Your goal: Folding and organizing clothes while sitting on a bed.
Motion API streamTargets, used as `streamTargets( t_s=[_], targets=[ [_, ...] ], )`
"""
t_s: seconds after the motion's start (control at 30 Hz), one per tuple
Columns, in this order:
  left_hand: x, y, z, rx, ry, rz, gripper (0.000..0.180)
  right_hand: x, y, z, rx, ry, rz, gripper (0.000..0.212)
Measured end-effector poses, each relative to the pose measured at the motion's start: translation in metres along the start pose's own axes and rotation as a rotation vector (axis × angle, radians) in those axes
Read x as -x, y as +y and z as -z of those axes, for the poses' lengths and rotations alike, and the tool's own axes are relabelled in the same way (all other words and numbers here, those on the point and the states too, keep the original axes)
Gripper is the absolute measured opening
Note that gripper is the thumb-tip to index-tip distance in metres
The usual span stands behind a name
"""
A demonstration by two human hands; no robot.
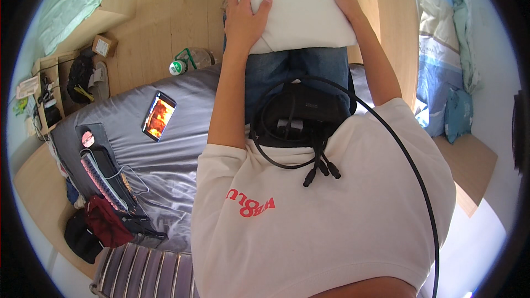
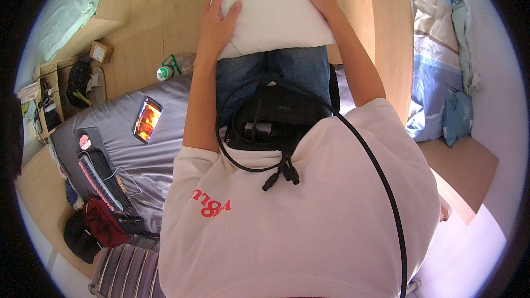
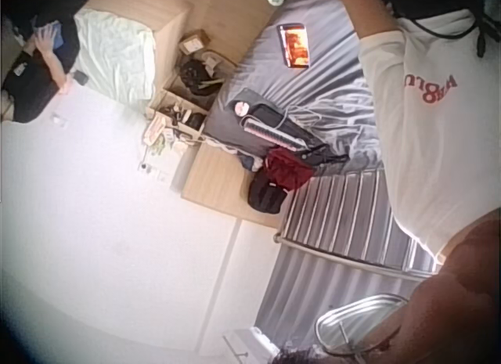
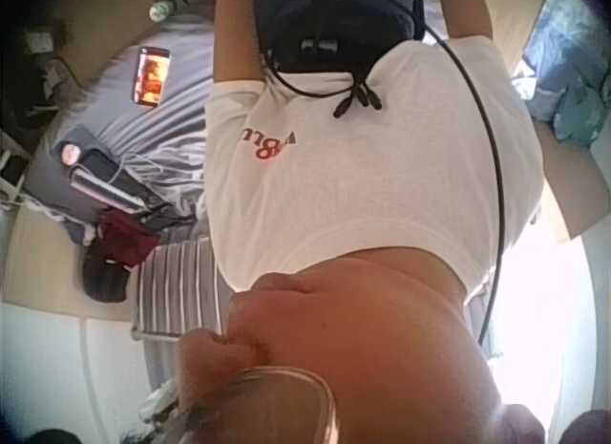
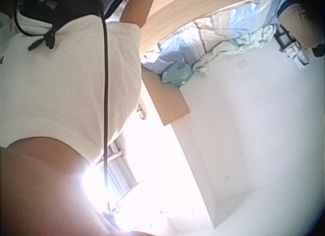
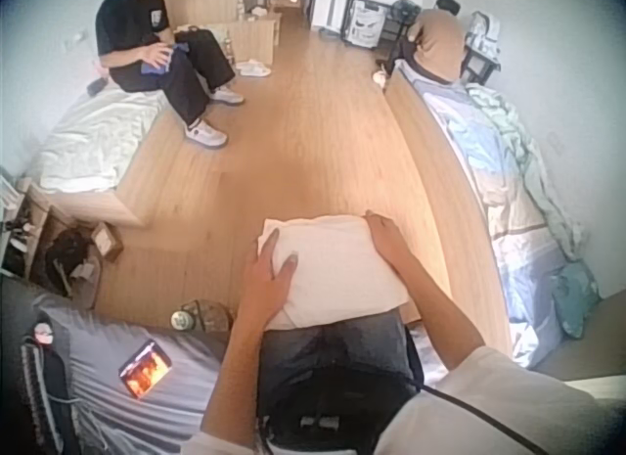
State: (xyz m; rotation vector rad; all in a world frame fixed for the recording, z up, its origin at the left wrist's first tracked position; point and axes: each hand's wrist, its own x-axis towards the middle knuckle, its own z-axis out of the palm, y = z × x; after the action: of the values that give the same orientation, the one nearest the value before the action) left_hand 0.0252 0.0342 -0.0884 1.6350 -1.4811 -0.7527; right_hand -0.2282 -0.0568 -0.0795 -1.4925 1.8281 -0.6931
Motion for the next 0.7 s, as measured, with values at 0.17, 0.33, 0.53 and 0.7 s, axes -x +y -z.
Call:
streamTargets(
  t_s=[0.17, 0.33, 0.53, 0.7],
  targets=[
    [-0.0008, -0.0017, -0.0008, 0.004, 0.008, -0.007, 0.065, -0.0009, 0.0001, -0.0002, -0.004, -0.001, -0.009, 0.058],
    [-0.0024, -0.0042, 0.0014, 0.088, -0.027, 0.031, 0.067, -0.0019, 0.0011, -0.0006, -0.010, 0.002, -0.030, 0.058],
    [-0.0010, -0.0028, 0.0039, 0.109, -0.035, 0.030, 0.067, -0.0003, 0.0004, 0.0002, -0.013, 0.014, -0.026, 0.059],
    [-0.0002, -0.0018, 0.0034, 0.109, -0.011, 0.013, 0.066, 0.0008, -0.0010, 0.0024, -0.037, -0.007, -0.022, 0.059]
  ],
)
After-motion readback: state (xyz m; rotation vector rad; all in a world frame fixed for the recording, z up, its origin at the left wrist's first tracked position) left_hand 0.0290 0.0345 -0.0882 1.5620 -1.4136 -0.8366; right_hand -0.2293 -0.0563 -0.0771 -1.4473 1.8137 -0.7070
